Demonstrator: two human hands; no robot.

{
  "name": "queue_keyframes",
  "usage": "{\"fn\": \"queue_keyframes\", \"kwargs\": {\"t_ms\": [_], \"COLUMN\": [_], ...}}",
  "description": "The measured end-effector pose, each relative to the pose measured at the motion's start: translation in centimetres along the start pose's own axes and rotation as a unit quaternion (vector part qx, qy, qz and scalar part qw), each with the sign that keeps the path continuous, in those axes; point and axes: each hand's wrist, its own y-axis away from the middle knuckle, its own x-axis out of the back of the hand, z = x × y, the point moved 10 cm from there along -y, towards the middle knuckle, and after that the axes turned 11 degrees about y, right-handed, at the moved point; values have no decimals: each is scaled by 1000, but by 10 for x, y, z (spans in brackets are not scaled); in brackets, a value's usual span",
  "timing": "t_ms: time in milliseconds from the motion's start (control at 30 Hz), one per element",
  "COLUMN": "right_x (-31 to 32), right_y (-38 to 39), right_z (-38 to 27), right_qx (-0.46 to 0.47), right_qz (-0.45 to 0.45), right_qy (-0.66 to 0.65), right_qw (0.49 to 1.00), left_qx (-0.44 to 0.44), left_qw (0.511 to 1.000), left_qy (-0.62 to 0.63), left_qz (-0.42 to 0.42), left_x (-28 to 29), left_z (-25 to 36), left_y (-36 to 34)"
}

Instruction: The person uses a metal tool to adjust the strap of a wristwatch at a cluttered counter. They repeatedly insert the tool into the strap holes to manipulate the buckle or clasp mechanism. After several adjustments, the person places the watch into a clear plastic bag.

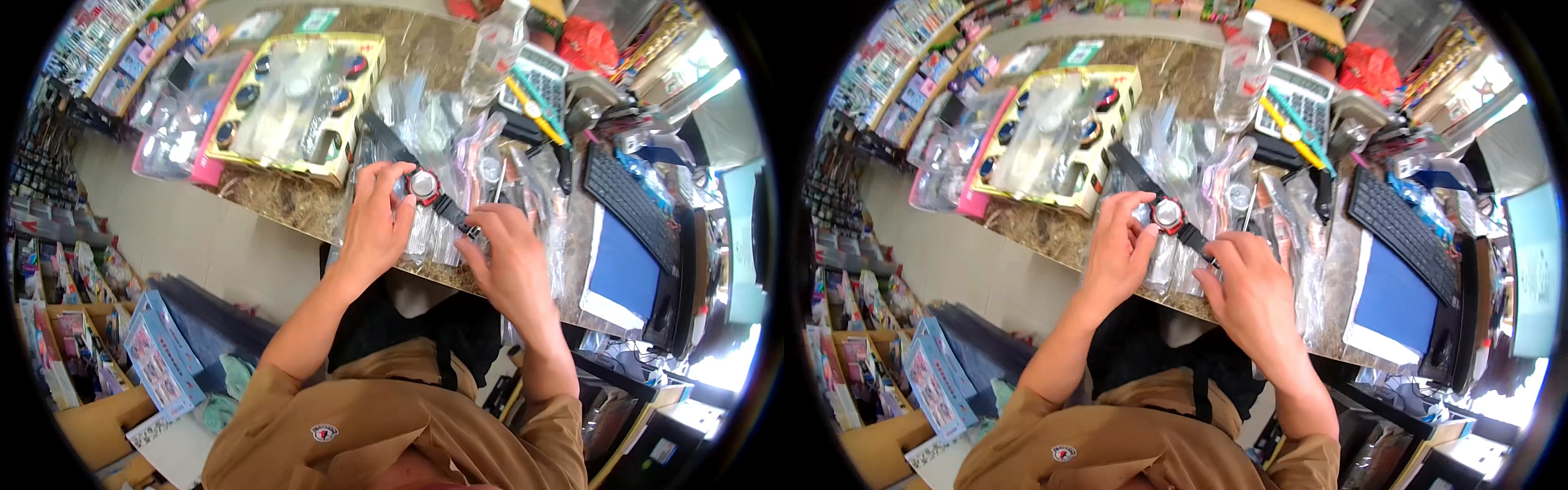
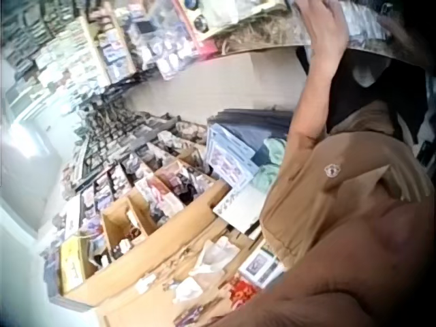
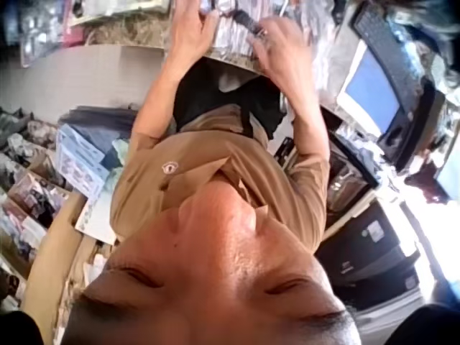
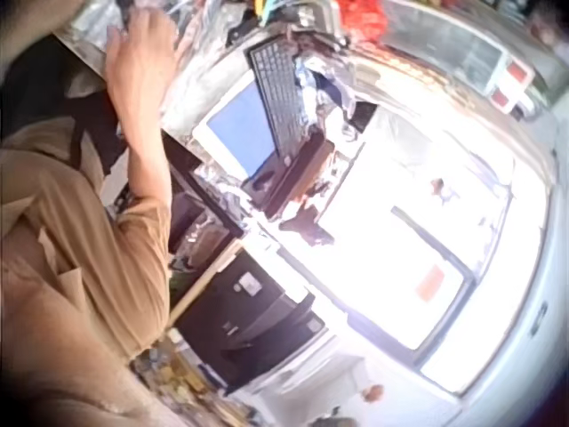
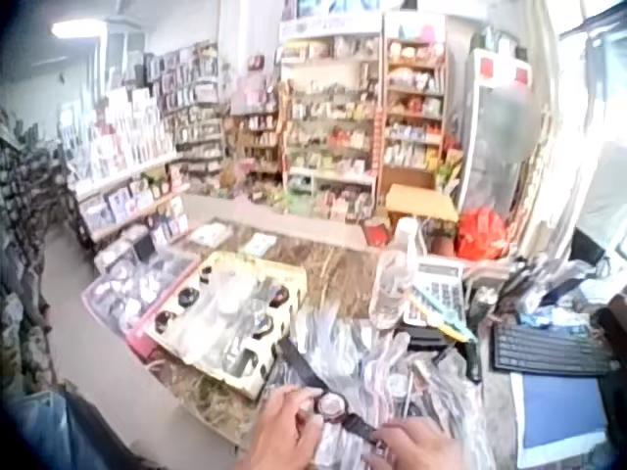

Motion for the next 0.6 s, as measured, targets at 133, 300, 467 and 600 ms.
{"fn": "queue_keyframes", "kwargs": {"t_ms": [133, 300, 467, 600], "right_x": [-16, -31, -29, -32], "right_y": [3, 9, 9, 12], "right_z": [-18, -18, -19, -11], "right_qx": [40, -7, -7, -41], "right_qz": [87, 153, 191, 210], "right_qy": [84, 133, 95, 33], "right_qw": [992, 979, 977, 976], "left_qx": [3, -42, -68, -80], "left_qw": [998, 994, 994, 994], "left_qy": [-54, -95, -71, -66], "left_qz": [15, 24, 41, 30], "left_x": [-6, -6, 0, -3], "left_z": [-9, 7, 9, 8], "left_y": [8, 16, 16, 17]}}
